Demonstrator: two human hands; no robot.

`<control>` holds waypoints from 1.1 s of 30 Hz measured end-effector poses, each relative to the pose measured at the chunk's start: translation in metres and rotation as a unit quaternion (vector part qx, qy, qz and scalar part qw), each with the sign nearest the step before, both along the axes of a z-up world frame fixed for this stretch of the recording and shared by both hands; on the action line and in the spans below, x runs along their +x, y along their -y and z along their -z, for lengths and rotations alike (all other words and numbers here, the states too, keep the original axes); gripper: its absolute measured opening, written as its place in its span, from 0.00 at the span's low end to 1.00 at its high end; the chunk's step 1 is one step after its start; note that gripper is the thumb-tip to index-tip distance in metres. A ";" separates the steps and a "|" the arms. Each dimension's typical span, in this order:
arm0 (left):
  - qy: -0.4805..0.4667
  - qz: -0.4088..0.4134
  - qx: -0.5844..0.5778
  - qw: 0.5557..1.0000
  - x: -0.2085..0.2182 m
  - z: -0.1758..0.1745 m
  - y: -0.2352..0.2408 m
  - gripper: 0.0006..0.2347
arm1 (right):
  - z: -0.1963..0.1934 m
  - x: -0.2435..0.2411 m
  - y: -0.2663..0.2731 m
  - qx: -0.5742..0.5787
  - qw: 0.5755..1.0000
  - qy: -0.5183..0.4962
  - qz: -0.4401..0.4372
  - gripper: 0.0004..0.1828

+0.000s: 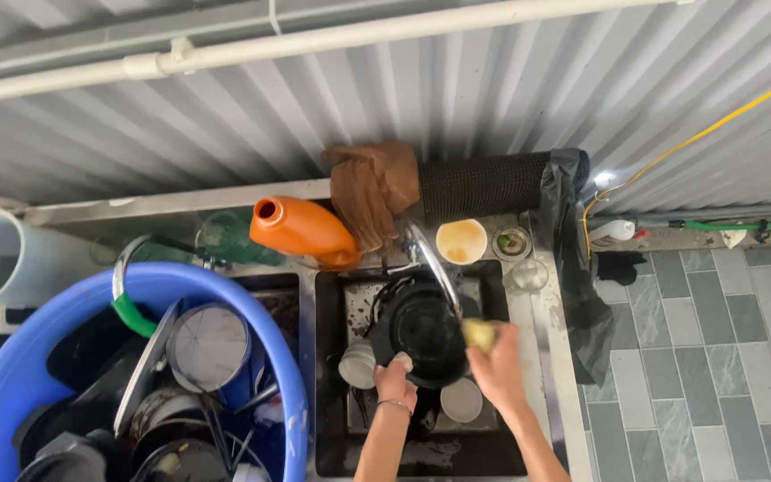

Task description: The person washes various dishes, including cups, plates, and bowls, in a sink using a sponge and dish soap. They scrub the items under running water and place them into a blue basin.

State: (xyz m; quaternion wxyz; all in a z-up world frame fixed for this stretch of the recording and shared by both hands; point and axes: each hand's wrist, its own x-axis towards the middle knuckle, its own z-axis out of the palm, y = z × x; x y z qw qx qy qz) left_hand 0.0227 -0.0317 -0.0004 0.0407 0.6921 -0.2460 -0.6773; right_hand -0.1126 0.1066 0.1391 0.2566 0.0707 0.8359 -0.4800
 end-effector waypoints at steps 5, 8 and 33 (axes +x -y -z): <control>-0.100 -0.026 0.016 0.995 0.028 0.123 -0.035 0.40 | 0.053 0.036 0.022 -0.078 0.940 -0.257 -0.210 0.16; -0.109 -0.053 0.071 0.990 0.027 0.067 -0.032 0.42 | 0.059 0.056 0.019 -0.114 0.867 -0.344 -0.342 0.22; -0.331 -0.125 -0.137 0.925 0.084 0.029 -0.010 0.15 | 0.044 0.082 0.020 -0.046 0.814 -0.205 -0.542 0.35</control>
